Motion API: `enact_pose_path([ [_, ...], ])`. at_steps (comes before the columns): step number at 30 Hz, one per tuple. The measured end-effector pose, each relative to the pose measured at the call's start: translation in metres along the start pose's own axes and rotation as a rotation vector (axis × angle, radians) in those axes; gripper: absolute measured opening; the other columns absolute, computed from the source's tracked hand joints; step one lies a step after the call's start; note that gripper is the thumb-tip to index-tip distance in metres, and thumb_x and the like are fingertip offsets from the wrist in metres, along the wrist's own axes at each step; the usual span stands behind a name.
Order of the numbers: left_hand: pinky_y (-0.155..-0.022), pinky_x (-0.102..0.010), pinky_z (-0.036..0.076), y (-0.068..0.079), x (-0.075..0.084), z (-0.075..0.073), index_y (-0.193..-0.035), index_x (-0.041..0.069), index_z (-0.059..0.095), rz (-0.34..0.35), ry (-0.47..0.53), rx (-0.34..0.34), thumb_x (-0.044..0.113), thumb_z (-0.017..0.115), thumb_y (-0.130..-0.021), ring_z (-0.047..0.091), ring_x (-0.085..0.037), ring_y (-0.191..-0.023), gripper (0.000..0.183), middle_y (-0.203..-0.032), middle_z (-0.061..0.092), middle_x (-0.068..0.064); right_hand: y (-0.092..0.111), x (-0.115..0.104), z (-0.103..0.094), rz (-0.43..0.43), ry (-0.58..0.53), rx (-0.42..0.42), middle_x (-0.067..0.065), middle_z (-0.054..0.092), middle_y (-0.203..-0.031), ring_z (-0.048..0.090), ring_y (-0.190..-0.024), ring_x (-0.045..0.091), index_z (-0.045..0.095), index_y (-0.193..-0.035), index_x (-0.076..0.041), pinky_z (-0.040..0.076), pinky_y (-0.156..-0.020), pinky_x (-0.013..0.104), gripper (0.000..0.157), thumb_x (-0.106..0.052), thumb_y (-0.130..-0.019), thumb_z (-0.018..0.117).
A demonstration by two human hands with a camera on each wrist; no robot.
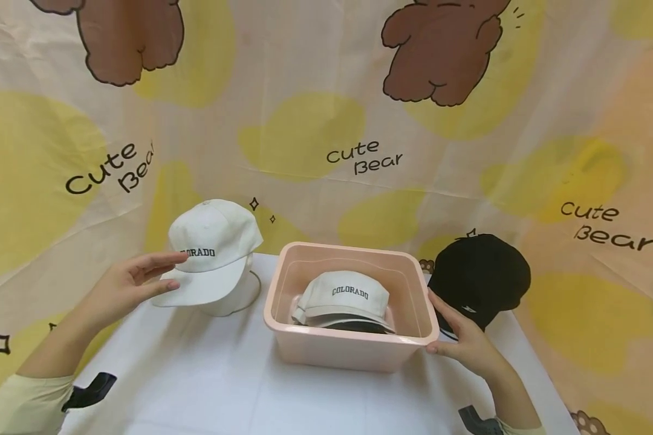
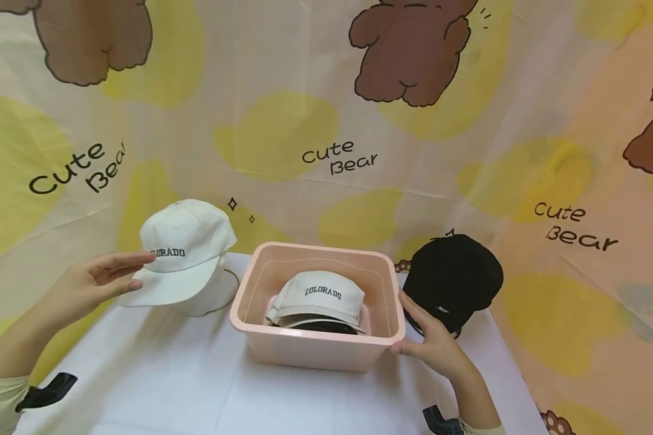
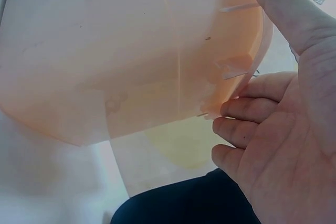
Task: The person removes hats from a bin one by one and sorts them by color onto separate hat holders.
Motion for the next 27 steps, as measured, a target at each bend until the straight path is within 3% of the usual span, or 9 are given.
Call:
enact_pose_path([
  [3, -0.098, -0.008, 0.048, -0.011, 0.016, 0.004, -0.135, 0.005, 0.064, -0.008, -0.012, -0.041, 0.009, 0.076, -0.092, 0.060, 0.004, -0.124, 0.045, -0.137, 0.067, -0.004, 0.003, -0.001, -0.002, -0.004, 0.011, 0.008, 0.014, 0.031, -0.166, 0.025, -0.144, -0.008, 0.031, -0.162, -0.016, 0.031, -0.107, 0.076, 0.109, -0.003, -0.071, 0.090],
  [9, -0.097, -0.012, 0.052, -0.031, 0.046, 0.018, -0.136, 0.012, 0.065, -0.005, -0.068, -0.133, 0.019, 0.078, -0.093, 0.063, -0.003, -0.123, 0.045, -0.136, 0.067, -0.009, 0.004, -0.001, -0.004, -0.019, 0.034, 0.007, 0.014, 0.032, -0.165, 0.029, -0.152, 0.021, 0.031, -0.162, -0.014, 0.030, -0.106, 0.074, 0.109, -0.002, -0.071, 0.090],
  [12, -0.097, -0.014, 0.053, -0.043, 0.060, 0.028, -0.134, 0.015, 0.067, 0.022, -0.098, -0.180, 0.022, 0.079, -0.092, 0.064, -0.004, -0.120, 0.044, -0.133, 0.068, -0.006, 0.003, -0.001, -0.005, -0.023, 0.038, 0.006, 0.014, 0.032, -0.166, 0.029, -0.152, 0.027, 0.031, -0.162, -0.015, 0.030, -0.106, 0.073, 0.110, -0.003, -0.071, 0.090],
  [19, -0.101, -0.026, 0.055, -0.078, 0.096, 0.057, -0.126, 0.015, 0.071, 0.132, -0.183, -0.288, 0.026, 0.084, -0.087, 0.068, -0.012, -0.115, 0.043, -0.125, 0.072, 0.001, 0.000, 0.001, -0.005, -0.023, 0.035, 0.007, 0.011, 0.032, -0.166, 0.029, -0.151, 0.019, 0.032, -0.162, -0.016, 0.030, -0.108, 0.071, 0.109, -0.003, -0.071, 0.091],
  [27, -0.108, -0.045, 0.052, -0.106, 0.125, 0.092, -0.126, 0.014, 0.071, 0.100, -0.232, -0.419, 0.033, 0.086, -0.084, 0.067, -0.024, -0.121, 0.049, -0.125, 0.072, 0.000, 0.000, 0.001, -0.002, -0.027, 0.023, -0.005, 0.011, 0.031, -0.166, 0.030, -0.152, 0.022, 0.031, -0.162, -0.016, 0.031, -0.109, 0.071, 0.109, -0.006, -0.072, 0.091],
])
Point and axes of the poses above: each hand's wrist, its own y-axis away from the middle knuckle, its own z-axis out of the palm, x = y × z, the point moved 6 cm from there along -y, towards the middle knuckle
